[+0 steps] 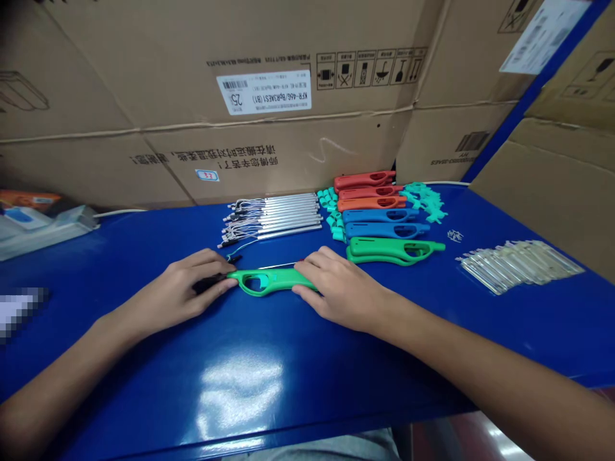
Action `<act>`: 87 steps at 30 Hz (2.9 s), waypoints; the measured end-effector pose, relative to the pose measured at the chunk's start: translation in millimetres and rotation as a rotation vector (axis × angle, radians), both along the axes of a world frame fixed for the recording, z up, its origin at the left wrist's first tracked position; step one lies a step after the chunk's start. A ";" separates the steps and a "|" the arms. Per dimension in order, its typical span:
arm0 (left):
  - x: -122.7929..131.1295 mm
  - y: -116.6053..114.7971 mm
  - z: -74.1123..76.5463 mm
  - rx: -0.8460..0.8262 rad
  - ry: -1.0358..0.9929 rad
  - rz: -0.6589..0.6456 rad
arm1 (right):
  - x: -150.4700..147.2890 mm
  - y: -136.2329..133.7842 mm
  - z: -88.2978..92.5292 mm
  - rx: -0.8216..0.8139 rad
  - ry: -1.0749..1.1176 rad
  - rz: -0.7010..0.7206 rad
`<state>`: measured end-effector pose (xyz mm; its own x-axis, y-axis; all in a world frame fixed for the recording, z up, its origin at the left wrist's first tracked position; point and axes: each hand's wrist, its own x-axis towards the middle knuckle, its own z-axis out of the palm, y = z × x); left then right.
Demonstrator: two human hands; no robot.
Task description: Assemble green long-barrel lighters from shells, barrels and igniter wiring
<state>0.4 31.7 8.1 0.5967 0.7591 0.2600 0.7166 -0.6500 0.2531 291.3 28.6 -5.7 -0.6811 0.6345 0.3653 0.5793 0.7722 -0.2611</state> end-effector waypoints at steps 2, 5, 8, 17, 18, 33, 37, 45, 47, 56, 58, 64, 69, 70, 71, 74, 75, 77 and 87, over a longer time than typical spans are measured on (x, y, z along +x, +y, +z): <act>-2.1 0.4 -0.3 -0.016 -0.008 0.000 | -1.0 1.7 -2.6 0.003 0.004 0.002; -4.6 -0.3 -0.3 -0.032 -0.014 0.002 | -0.9 4.4 -5.0 0.002 0.014 0.006; -5.8 -0.7 0.0 -0.026 -0.026 -0.001 | 0.5 6.4 -7.0 -0.001 0.028 0.010; -6.5 -0.1 1.0 -0.034 0.004 0.010 | 1.0 6.9 -6.4 -0.022 0.019 0.012; -6.8 0.1 0.7 -0.036 0.005 0.008 | 0.8 7.1 -6.5 -0.021 0.018 0.011; -8.3 1.1 1.6 -0.006 0.047 -0.005 | -0.7 7.6 -10.6 0.011 0.026 0.029; -8.7 1.0 1.6 -0.006 0.044 -0.012 | -0.8 9.2 -11.1 0.015 0.019 0.025; -9.0 1.7 2.4 -0.054 0.043 0.009 | -0.1 8.1 -10.8 0.010 0.000 0.020; -9.4 1.7 2.4 -0.073 0.041 0.023 | -0.5 9.0 -11.2 0.007 0.000 0.020; -7.7 1.9 1.3 -0.051 0.090 0.005 | -0.2 8.0 -6.1 0.003 -0.083 0.019; -6.5 1.5 0.7 -0.019 0.109 -0.002 | 0.0 7.1 -5.3 0.018 -0.099 0.020; -5.5 -0.5 -0.6 0.018 0.122 -0.001 | -2.8 6.8 -8.1 0.092 -0.083 0.012; -4.4 -2.3 -0.2 0.042 0.110 -0.030 | -5.4 6.2 -10.2 0.153 -0.052 -0.004; -4.0 -2.7 -0.3 0.048 0.108 -0.033 | -5.5 6.0 -10.3 0.160 -0.047 -0.009; -3.6 -3.2 -0.5 0.055 0.111 -0.035 | -5.4 5.8 -10.4 0.164 -0.044 -0.014; -2.5 -4.4 -0.8 0.068 0.142 -0.038 | -4.5 5.2 -10.4 0.162 -0.038 -0.020; -2.1 -4.8 -0.7 0.072 0.154 -0.040 | -4.2 5.2 -10.3 0.160 -0.033 -0.022; -1.2 -5.4 0.2 0.093 0.171 -0.050 | -3.7 5.1 -9.9 0.153 -0.022 -0.025; -3.7 -4.4 5.2 0.312 0.145 -0.139 | -6.2 0.9 -6.4 0.037 0.179 0.043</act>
